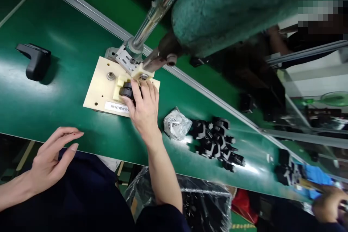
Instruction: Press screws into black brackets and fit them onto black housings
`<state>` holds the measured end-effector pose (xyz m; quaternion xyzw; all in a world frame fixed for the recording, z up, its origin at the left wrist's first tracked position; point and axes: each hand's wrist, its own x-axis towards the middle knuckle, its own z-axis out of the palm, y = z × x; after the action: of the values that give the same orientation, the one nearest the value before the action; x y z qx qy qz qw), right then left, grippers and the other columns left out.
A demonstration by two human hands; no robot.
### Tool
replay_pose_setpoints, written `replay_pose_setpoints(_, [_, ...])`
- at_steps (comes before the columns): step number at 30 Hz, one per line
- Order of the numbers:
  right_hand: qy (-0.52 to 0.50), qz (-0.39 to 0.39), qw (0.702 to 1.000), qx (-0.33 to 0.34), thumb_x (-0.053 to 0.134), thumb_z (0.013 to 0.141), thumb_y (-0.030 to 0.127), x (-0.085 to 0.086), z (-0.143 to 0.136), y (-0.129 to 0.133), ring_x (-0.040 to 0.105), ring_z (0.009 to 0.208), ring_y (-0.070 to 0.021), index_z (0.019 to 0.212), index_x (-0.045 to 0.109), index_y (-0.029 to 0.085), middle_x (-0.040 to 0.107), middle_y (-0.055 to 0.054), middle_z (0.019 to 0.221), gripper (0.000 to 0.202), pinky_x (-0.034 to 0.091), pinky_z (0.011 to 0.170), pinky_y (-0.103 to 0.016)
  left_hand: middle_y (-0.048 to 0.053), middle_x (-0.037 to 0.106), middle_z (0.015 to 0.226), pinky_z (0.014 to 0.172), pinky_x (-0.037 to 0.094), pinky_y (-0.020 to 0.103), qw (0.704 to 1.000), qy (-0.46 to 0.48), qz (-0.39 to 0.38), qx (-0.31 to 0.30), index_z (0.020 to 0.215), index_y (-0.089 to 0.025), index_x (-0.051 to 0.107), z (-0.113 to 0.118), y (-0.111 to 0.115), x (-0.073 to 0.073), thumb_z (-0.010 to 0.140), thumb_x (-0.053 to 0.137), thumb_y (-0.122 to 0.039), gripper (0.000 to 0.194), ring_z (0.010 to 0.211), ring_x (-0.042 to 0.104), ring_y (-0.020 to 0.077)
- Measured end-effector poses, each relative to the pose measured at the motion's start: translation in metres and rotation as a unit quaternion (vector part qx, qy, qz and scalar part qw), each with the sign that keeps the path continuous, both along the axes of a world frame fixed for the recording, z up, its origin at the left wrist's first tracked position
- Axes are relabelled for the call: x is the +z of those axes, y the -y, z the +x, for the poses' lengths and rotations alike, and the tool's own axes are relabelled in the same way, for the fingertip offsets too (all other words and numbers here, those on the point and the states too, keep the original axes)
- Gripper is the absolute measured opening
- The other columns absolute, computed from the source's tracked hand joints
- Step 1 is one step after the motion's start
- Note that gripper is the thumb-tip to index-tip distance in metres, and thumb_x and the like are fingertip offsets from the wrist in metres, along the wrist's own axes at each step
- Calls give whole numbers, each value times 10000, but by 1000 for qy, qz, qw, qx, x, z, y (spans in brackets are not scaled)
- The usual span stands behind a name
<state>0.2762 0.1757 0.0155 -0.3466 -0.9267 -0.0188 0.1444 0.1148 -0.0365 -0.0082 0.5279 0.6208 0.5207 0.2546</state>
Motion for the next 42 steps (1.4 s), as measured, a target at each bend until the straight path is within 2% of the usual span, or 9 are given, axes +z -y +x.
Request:
replay_pose_setpoints(4, [18, -33, 999, -29, 244, 993, 387, -9, 7, 11, 308, 1380, -285, 1475, 258, 220, 409, -132, 1430, 510, 263, 1115, -563, 73, 568, 1016, 677, 561, 272, 999, -4, -21, 46, 1189, -253, 577, -7, 6, -6, 854, 478, -23, 419, 860, 628, 175])
replay_pose_setpoints(8, [-83, -107, 990, -50, 207, 987, 488, -9, 30, 7, 274, 1411, -263, 1487, 211, 241, 324, -118, 1500, 558, 255, 1131, -544, 81, 586, 985, 679, 551, 299, 996, -63, 53, 19, 1207, -234, 557, -19, -20, 4, 832, 494, -8, 442, 862, 617, 195])
replay_pose_setpoints(14, [-396, -272, 865, -146, 116, 955, 607, -28, 24, -1, 492, 1263, -215, 1366, 408, 218, 538, -109, 1313, 637, 370, 1093, -452, 171, 552, 1220, 974, 480, 451, 968, -214, 114, -70, 1377, -154, 367, -27, -105, 12, 859, 545, -161, 548, 1162, 536, 296])
replay_pose_setpoints(19, [-468, -249, 828, -180, 281, 914, 669, -28, -7, 17, 530, 1182, -220, 1285, 474, 216, 587, -90, 1215, 616, 402, 1059, -438, 196, 414, 1411, 1087, 368, 505, 957, -248, 38, -144, 1448, -139, 239, -26, -144, 4, 836, 602, -415, 763, 1326, 392, 354])
replay_pose_setpoints(25, [-446, -181, 852, -206, 463, 913, 445, -18, -2, 39, 519, 1164, -219, 1252, 504, 189, 532, -125, 1262, 426, 438, 1017, -386, 221, 507, 1329, 979, 442, 538, 946, -296, -4, -132, 1417, -120, 308, -35, -148, 1, 794, 502, -691, 867, 1224, 493, 382])
replay_pose_setpoints(28, [-415, -137, 851, -290, 499, 879, 328, -4, 48, 38, 587, 1012, -190, 1114, 582, 175, 573, -120, 1182, 292, 502, 878, -332, 250, 525, 1298, 962, 448, 552, 947, -298, -8, -123, 1391, -80, 356, -35, -148, 4, 750, 441, -779, 952, 1199, 513, 398])
replay_pose_setpoints(31, [-227, -144, 852, -450, 476, 846, 216, 9, 111, 27, 611, 847, -185, 886, 649, 165, 654, -84, 892, 185, 481, 792, -308, 252, 549, 1266, 941, 473, 531, 948, -296, -3, -118, 1376, -63, 386, -33, -151, 3, 727, 465, -789, 977, 1171, 539, 391])
replay_pose_setpoints(35, [-105, -236, 829, -496, 623, 665, 151, 6, 152, 6, 603, 733, -214, 578, 596, 175, 620, -54, 640, 94, 430, 672, -287, 245, 577, 1240, 899, 500, 520, 949, -293, 25, -114, 1368, -70, 417, -34, -151, 1, 719, 568, -724, 934, 1129, 570, 389])
replay_pose_setpoints(42, [-223, -241, 834, -443, 599, 716, 251, -7, 160, 12, 546, 606, -149, 629, 590, 164, 595, -20, 594, 123, 412, 617, -260, 177, 693, 998, 801, 529, 416, 959, -249, 135, 6, 1152, -102, 648, -35, -108, 8, 722, 663, -325, 484, 928, 659, 317])
